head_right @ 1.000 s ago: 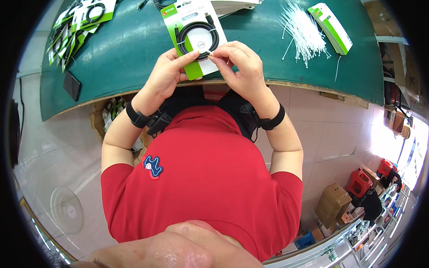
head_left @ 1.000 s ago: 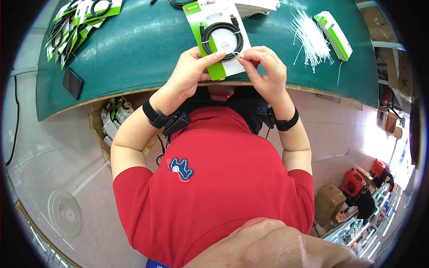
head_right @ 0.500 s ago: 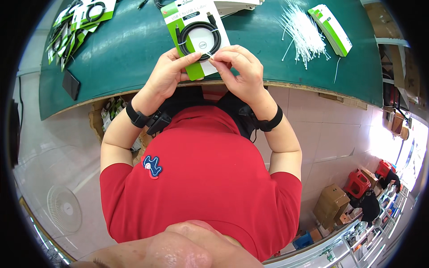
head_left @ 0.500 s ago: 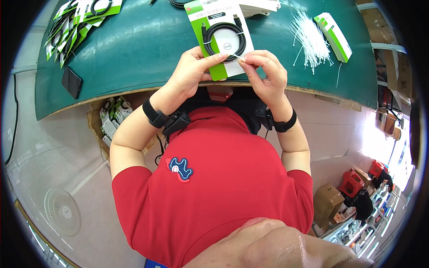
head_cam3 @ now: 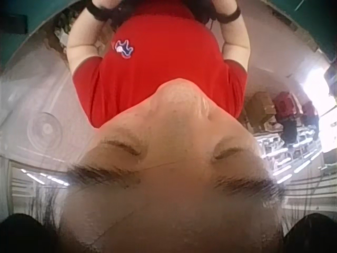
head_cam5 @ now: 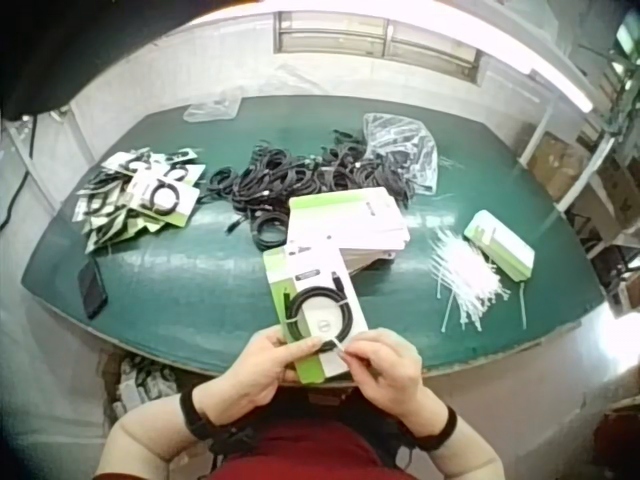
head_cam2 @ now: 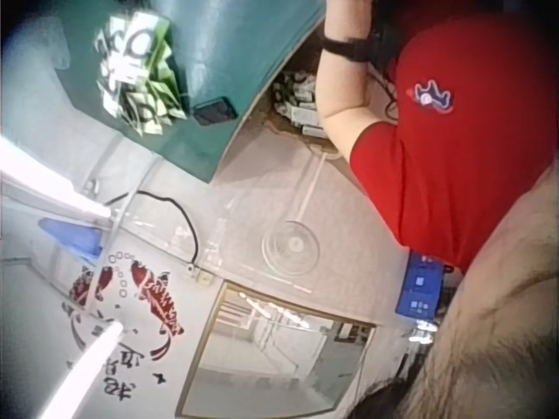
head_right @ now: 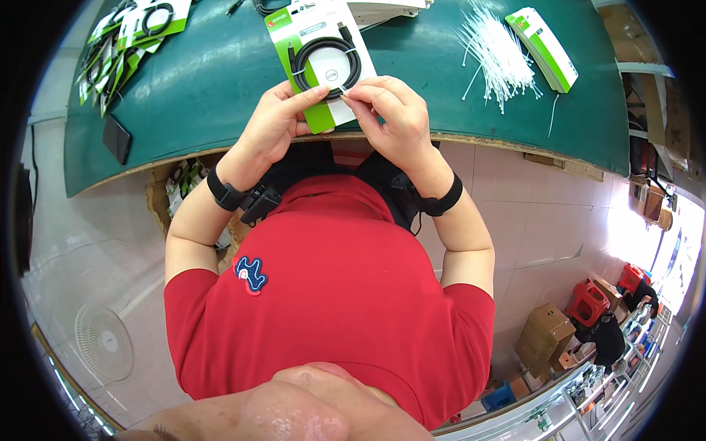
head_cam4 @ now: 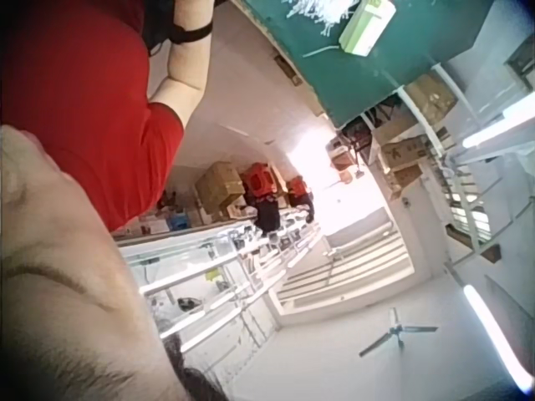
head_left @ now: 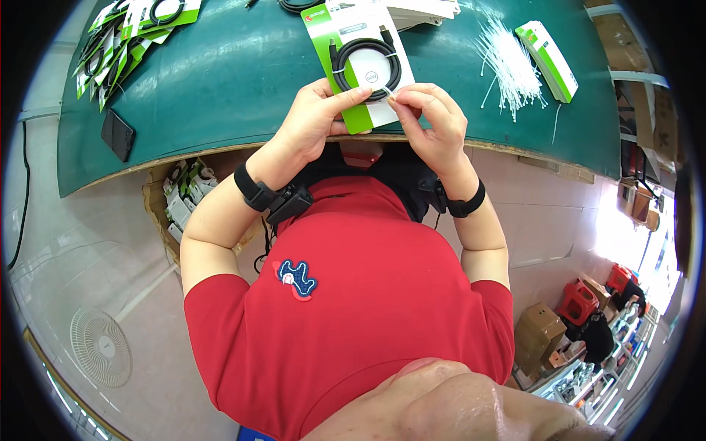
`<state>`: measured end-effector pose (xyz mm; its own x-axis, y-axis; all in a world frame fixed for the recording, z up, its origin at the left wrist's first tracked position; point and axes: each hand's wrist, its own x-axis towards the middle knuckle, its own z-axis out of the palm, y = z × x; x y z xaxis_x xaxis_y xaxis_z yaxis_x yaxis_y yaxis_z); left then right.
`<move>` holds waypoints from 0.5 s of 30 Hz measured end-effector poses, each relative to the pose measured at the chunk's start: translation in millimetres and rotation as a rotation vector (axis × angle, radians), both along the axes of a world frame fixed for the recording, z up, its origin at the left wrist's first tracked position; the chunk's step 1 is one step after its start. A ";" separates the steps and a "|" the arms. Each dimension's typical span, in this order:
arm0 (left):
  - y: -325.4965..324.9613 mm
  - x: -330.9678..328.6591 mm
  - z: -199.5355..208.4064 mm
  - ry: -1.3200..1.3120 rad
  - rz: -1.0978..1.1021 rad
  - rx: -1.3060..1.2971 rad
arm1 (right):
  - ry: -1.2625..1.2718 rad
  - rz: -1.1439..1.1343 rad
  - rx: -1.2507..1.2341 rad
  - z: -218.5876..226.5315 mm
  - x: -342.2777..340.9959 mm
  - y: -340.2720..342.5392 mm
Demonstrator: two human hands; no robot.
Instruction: Package USB cables into small retail boxes and attach plastic hang tags.
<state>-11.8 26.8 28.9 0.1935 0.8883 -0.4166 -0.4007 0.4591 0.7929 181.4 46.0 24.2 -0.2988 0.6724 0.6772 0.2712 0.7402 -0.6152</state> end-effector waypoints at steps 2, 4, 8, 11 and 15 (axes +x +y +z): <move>-0.2 -0.3 -0.1 0.002 -0.002 -0.001 | -0.039 0.016 0.021 -0.4 0.5 0.2; -0.6 -0.2 0.3 0.004 -0.004 -0.003 | -0.046 0.014 0.018 -0.8 -0.1 0.1; -1.3 0.1 1.3 -0.004 0.001 0.000 | -0.090 0.005 0.022 -2.0 -1.3 0.0; -1.2 -0.3 1.5 -0.010 -0.006 -0.003 | -0.103 -0.004 0.022 -2.8 -2.0 -0.7; -1.3 -3.3 -1.7 -0.020 -0.046 -0.024 | -0.120 -0.038 -0.004 -3.5 -3.9 -2.1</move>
<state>-15.1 25.5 27.2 0.2426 0.8679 -0.4334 -0.3947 0.4964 0.7731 177.6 43.9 20.7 -0.3514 0.6871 0.6359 0.3707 0.7259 -0.5794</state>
